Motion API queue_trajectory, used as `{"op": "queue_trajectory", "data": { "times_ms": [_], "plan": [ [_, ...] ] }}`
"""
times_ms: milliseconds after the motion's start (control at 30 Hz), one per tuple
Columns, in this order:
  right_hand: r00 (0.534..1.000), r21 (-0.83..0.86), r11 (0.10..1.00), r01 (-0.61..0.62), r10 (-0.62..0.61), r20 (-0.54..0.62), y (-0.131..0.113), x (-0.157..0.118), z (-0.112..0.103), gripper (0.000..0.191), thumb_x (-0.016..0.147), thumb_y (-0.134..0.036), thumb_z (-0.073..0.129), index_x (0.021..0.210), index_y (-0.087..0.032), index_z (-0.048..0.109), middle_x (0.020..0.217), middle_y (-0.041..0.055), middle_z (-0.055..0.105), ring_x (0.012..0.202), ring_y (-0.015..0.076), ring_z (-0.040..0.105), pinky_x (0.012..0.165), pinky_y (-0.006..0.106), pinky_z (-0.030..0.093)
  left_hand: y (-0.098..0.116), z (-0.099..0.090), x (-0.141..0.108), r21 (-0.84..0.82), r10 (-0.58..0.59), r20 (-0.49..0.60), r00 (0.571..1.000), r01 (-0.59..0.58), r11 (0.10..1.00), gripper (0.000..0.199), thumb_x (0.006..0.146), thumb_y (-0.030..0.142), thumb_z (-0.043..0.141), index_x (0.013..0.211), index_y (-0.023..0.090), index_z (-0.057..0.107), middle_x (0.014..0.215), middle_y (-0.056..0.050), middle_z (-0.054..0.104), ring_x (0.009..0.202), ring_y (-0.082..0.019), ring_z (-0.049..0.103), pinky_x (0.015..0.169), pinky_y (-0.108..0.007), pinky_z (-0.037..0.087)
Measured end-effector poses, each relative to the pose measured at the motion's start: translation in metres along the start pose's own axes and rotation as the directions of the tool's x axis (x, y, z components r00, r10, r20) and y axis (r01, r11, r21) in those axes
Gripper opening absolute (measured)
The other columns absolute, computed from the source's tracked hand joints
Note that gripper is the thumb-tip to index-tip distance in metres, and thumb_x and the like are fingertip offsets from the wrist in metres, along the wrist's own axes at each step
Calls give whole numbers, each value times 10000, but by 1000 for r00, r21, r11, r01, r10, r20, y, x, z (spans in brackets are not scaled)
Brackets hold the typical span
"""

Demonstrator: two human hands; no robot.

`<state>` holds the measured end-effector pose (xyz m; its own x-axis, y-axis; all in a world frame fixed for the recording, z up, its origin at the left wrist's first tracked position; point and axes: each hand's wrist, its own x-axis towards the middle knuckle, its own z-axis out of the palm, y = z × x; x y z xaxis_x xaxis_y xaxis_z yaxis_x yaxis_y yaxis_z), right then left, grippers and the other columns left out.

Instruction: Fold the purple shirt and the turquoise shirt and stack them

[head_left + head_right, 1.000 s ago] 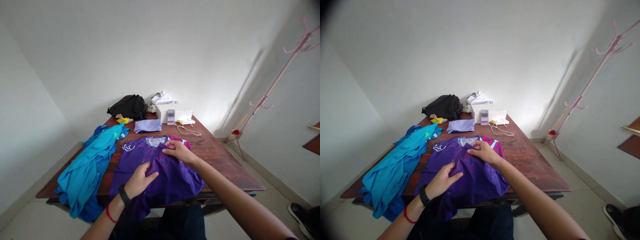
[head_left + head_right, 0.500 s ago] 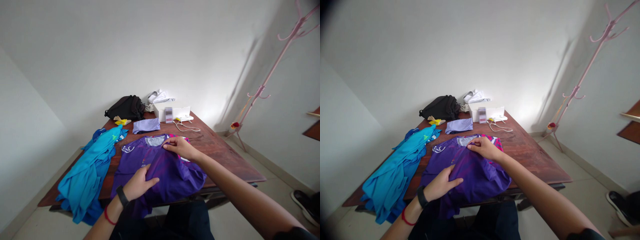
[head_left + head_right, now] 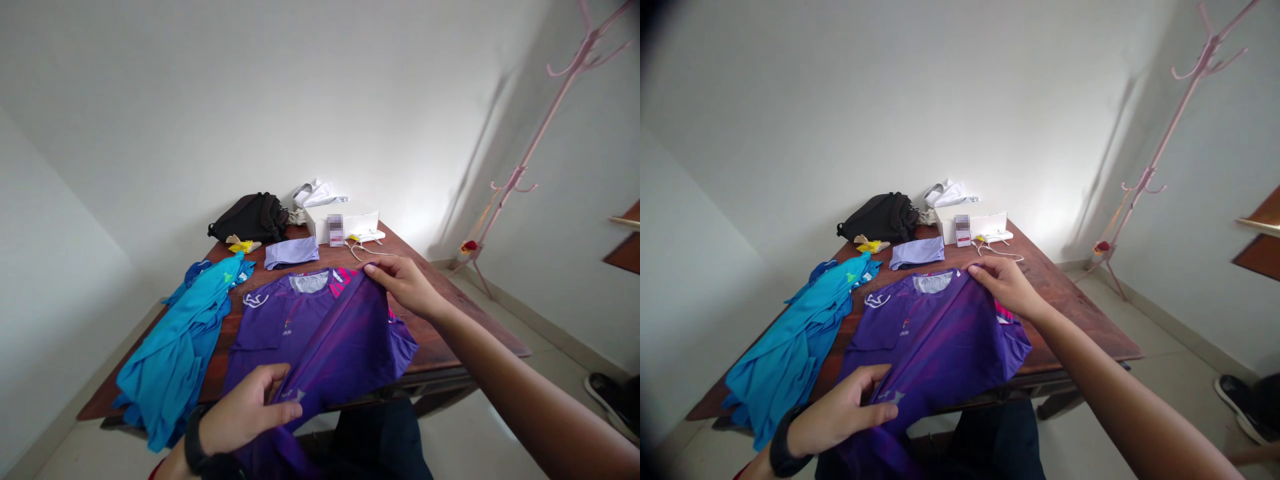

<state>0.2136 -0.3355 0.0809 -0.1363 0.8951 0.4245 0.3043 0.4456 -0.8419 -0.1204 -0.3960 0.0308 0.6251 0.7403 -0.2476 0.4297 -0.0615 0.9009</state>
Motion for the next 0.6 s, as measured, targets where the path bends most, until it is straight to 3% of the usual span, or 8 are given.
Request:
{"op": "queue_trajectory", "data": {
  "times_ms": [100,200,267,367,467,600],
  "plan": [
    [998,-12,1000,-3,2,-67,0,-1,-9,330,912,-474,610,967,-182,755,866,47,735,752,186,653,650,276,503,-5,0,-5,80,2,-25,1000,0,997,379,809,443,674,1071,169,663,1058,-68,710,1053,-255,623,916,-326,508],
    [992,-1,1000,-12,12,-126,0,-4,-15,333,902,-477,624,978,-179,754,831,43,723,708,173,636,608,262,485,-22,1,-8,310,12,-189,982,48,950,248,828,321,587,1021,185,659,991,-65,716,975,-246,652,877,-327,525],
    [986,9,1000,-12,14,-168,0,-7,-18,344,894,-486,634,986,-177,754,807,43,715,681,168,626,578,255,476,-38,-1,-9,475,66,-332,941,107,873,247,825,249,516,1024,184,648,1016,-82,710,985,-256,663,900,-354,520],
    [973,17,1000,-17,20,-231,2,-10,-23,348,891,-494,639,992,-181,754,796,41,710,659,161,618,547,243,467,-64,-10,-12,621,186,-509,841,209,755,339,819,221,457,1107,178,631,1153,-121,687,1095,-276,655,985,-396,494],
    [966,25,999,-32,37,-256,6,-12,-28,347,882,-501,649,999,-191,755,788,36,706,643,157,611,534,239,467,-82,-24,-17,659,248,-551,797,233,715,359,845,255,446,1146,183,628,1165,-119,704,1100,-271,669,988,-385,505],
    [967,18,998,-58,60,-247,10,-13,-33,367,868,-526,654,1007,-203,758,802,49,713,655,173,617,541,254,486,-87,-43,-23,667,246,-546,801,238,706,320,861,308,471,1104,205,652,1116,-101,736,1049,-277,695,948,-366,524]
  ]
}}
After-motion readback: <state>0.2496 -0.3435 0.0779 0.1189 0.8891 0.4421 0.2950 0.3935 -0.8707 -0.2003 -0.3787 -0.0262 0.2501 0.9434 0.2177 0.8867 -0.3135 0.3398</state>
